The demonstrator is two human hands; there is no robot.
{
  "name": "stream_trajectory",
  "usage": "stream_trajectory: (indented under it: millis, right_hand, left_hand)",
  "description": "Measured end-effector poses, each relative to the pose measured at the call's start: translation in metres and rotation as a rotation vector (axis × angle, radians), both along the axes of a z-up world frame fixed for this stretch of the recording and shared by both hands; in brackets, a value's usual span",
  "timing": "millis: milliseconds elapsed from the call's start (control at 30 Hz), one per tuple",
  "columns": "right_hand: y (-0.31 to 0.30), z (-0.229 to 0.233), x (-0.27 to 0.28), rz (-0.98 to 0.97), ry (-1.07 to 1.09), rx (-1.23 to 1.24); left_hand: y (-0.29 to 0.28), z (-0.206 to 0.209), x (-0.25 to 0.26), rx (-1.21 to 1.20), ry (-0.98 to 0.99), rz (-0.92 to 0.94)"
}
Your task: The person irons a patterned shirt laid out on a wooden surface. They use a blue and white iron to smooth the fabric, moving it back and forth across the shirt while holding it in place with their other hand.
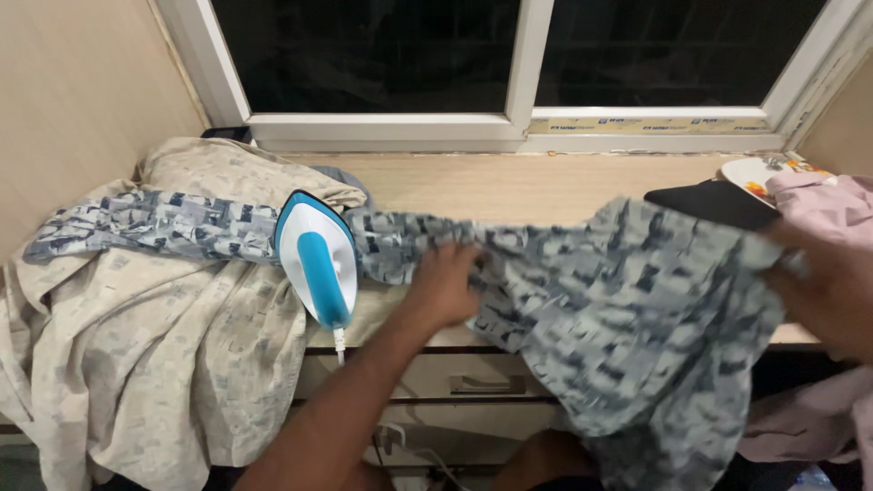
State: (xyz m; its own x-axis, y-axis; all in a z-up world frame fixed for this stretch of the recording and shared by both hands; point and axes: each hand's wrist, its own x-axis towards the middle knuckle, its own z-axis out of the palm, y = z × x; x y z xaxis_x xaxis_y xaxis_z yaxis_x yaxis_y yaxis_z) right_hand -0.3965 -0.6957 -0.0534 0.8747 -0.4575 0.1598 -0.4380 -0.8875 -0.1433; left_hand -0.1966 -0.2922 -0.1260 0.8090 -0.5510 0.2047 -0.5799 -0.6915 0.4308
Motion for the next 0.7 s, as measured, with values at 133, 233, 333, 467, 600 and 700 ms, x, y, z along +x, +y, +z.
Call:
stream_trajectory:
  millis: [133, 233, 333, 467, 600, 700]
  right_hand:
    - [-0.043, 0.018, 0.041, -0.018, -0.084, 0.082]
    - [-0.076, 0.015, 0.061, -0.016, -0.132, 0.097]
    - [-0.085, 0.031, 0.083, 0.018, -0.204, 0.097]
    - [-0.063, 0.072, 0.122, 0.083, -0.3, 0.061]
    - [-0.037, 0.112, 0.163, 0.152, -0.405, -0.005]
    - [-0.025, 0.143, 0.199, 0.214, -0.49, -0.081]
  left_hand:
    - [0.004, 0.041, 0.014, -0.163, -0.23, 0.079]
    - [0.013, 0.065, 0.022, -0.256, -0.214, 0.046]
    - [0.026, 0.067, 0.029, -0.225, -0.199, 0.096]
    - [0.042, 0.065, 0.055, -0.096, -0.283, -0.001]
    - [0.058, 0.097, 0.082, -0.006, -0.182, 0.036]
    - [0.051, 0.142, 0.105, 0.337, -0.098, 0.175]
